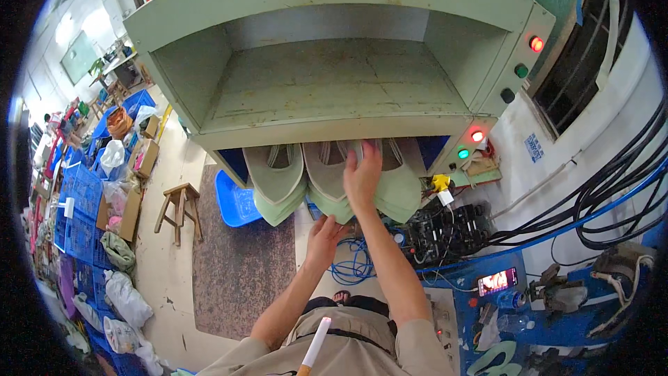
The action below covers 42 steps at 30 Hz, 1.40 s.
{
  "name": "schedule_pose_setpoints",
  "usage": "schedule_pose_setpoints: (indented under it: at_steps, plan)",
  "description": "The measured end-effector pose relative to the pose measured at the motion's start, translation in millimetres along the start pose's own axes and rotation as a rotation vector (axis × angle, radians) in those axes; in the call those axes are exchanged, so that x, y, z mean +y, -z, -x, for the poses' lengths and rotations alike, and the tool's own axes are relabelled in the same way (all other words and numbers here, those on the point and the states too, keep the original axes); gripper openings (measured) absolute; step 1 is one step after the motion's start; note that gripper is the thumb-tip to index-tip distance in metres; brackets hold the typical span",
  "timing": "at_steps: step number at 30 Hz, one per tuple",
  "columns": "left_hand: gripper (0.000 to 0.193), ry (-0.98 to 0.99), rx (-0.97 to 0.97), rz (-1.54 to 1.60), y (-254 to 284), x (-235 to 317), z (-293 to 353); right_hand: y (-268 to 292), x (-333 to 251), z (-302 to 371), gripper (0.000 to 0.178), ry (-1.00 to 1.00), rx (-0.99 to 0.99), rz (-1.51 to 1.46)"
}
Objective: The person assembles light green slipper soles by hand. They pick up a sole, attach a strap, and place the finished slipper into a machine. The person repeats this process for multiple soles, handling them one at a time.
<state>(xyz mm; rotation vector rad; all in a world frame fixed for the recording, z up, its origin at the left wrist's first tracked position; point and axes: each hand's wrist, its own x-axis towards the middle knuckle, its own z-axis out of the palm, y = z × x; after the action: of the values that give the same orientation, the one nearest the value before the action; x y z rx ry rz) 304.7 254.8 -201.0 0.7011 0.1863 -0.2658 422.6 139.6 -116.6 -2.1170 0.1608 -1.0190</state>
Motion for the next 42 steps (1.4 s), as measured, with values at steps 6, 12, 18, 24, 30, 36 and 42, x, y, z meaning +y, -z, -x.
schedule_pose_setpoints:
  at_steps: [6, 12, 18, 24, 30, 36, 42]
  plan:
    - [0.054, -0.157, 0.280, 0.017, 51.0, 40.5, 23.0, -26.2, -78.8, 14.2, 0.030, 0.245, -0.277, 0.373]
    - [0.057, -0.248, 0.299, 0.045, 65.9, 70.6, 28.4, -59.3, -73.5, 14.6, 0.023, 0.274, -0.219, 0.385]
    - [0.033, -0.312, 0.146, 0.183, 69.5, 88.9, 0.0, -50.5, -94.1, 35.0, 0.031, 0.101, -0.487, 0.376]
    - [0.028, -0.296, 0.185, 0.130, 61.8, 95.9, -4.5, -40.6, -82.3, 78.2, 0.039, -0.205, -0.424, 0.161]
    - [0.028, -0.300, 0.248, 0.049, 66.2, 94.3, 0.0, -43.9, -83.5, 81.2, 0.038, -0.246, -0.437, 0.122]
    - [0.030, -0.263, 0.290, -0.039, 56.9, 98.0, -0.8, -78.3, -80.6, 71.3, 0.034, -0.205, -0.272, 0.037]
    - [0.041, -0.159, 0.279, -0.138, 67.3, 100.9, 5.3, -77.9, -93.4, 69.9, 0.032, -0.147, -0.272, -0.190]
